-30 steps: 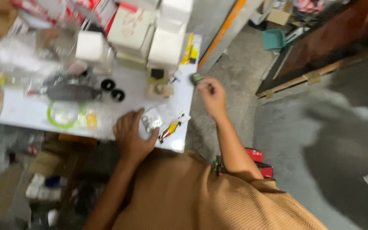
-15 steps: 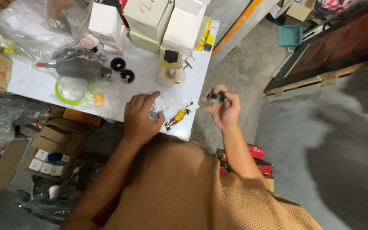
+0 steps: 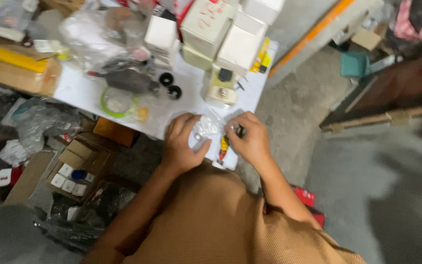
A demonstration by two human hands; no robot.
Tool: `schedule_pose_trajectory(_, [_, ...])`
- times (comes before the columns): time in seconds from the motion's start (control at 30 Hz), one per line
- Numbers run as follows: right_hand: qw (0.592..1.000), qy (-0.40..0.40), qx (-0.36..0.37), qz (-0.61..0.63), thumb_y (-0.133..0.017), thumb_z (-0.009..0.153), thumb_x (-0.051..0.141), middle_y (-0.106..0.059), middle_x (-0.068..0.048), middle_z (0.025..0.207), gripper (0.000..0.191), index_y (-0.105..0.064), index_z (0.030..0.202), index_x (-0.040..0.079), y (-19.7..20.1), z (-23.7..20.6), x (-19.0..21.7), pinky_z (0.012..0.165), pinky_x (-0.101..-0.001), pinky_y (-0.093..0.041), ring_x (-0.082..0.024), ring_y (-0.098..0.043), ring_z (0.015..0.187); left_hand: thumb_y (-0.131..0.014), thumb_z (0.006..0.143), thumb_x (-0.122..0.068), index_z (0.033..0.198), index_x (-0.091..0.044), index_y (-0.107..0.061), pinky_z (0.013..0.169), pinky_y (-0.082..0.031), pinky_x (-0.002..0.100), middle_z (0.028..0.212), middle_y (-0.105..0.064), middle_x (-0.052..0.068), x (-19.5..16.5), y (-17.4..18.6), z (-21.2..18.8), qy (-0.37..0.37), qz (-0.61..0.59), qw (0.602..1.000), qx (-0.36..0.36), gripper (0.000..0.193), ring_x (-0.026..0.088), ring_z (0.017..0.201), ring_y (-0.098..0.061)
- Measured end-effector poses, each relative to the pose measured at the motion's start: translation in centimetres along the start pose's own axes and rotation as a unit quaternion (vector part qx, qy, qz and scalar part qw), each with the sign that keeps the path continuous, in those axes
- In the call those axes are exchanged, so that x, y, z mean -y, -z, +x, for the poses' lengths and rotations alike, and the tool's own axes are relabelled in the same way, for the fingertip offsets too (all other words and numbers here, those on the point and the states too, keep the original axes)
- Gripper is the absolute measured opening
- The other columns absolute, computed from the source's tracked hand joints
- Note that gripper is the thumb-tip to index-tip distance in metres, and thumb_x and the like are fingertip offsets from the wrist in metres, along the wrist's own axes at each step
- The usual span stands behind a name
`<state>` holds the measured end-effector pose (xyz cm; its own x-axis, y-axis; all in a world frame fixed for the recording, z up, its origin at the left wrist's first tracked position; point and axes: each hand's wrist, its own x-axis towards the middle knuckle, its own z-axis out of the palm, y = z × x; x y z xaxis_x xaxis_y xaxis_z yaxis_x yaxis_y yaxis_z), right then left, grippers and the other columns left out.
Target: The person handles small hardware parts and boxes on a cluttered workbench. They pick up small components, place them into a clear plastic ziplock bag, and arrange white boxes and a yellow box on the table.
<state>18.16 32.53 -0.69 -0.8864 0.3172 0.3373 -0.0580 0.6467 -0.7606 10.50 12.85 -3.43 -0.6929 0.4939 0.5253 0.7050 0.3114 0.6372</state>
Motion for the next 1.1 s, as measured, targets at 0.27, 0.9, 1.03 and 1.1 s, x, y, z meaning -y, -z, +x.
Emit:
schedule_pose_trajectory(0.27, [0.993, 0.111, 0.041, 0.019, -0.074, 0.087, 0.001, -0.069, -0.013, 0.097, 0.009, -0.070, 0.095, 0.002, 0.2, 1.8, 5.7, 0.079, -0.0334, -0.054, -0.027, -0.069, 0.089, -0.081, 0.083, -0.014, 0.130, 0.000, -0.061, 0.104, -0.051, 0.044, 0.130, -0.060, 0.021, -0.6, 4.1, -0.8, 0.046, -0.057, 0.997, -0.028, 0.053, 0.039, 0.120, -0.060])
schedule_pose_trajectory(0.9, [0.990, -0.005, 0.001, 0.144, -0.074, 0.087, 0.000, -0.067, -0.008, 0.098, 0.012, -0.068, 0.097, 0.000, -6.8, -0.5, 12.7, 0.078, -0.0275, -0.053, -0.017, -0.066, 0.087, -0.071, 0.096, -0.011, 0.109, 0.000, -0.074, 0.064, -0.049, 0.027, 0.086, -0.068, 0.003, 4.7, 11.4, -2.1, 0.232, -0.342, 0.894, 0.174, 0.017, 0.010, 0.073, -0.059])
schedule_pose_trajectory(1.03, [0.960, -0.155, -0.006, 0.234, -0.074, 0.089, 0.004, -0.064, -0.004, 0.095, 0.015, -0.066, 0.101, -0.002, -9.7, -3.2, 11.3, 0.066, -0.0223, -0.053, -0.010, -0.063, 0.078, -0.069, 0.100, -0.013, 0.109, 0.000, -0.073, 0.066, -0.052, 0.025, 0.089, -0.071, 0.001, 6.0, 10.9, -2.7, 0.226, -0.411, 0.870, 0.153, 0.016, 0.007, 0.076, -0.062])
schedule_pose_trajectory(1.1, [0.943, -0.205, -0.034, 0.261, -0.074, 0.092, 0.005, -0.066, -0.004, 0.090, 0.012, -0.067, 0.099, -0.002, -10.6, -4.8, 10.6, 0.063, -0.0225, -0.052, -0.009, -0.063, 0.073, -0.069, 0.099, -0.013, 0.110, -0.001, -0.073, 0.068, -0.054, 0.025, 0.093, -0.073, 0.003, 6.1, 11.4, -2.5, 0.188, -0.390, 0.887, 0.162, 0.017, 0.008, 0.079, -0.065])
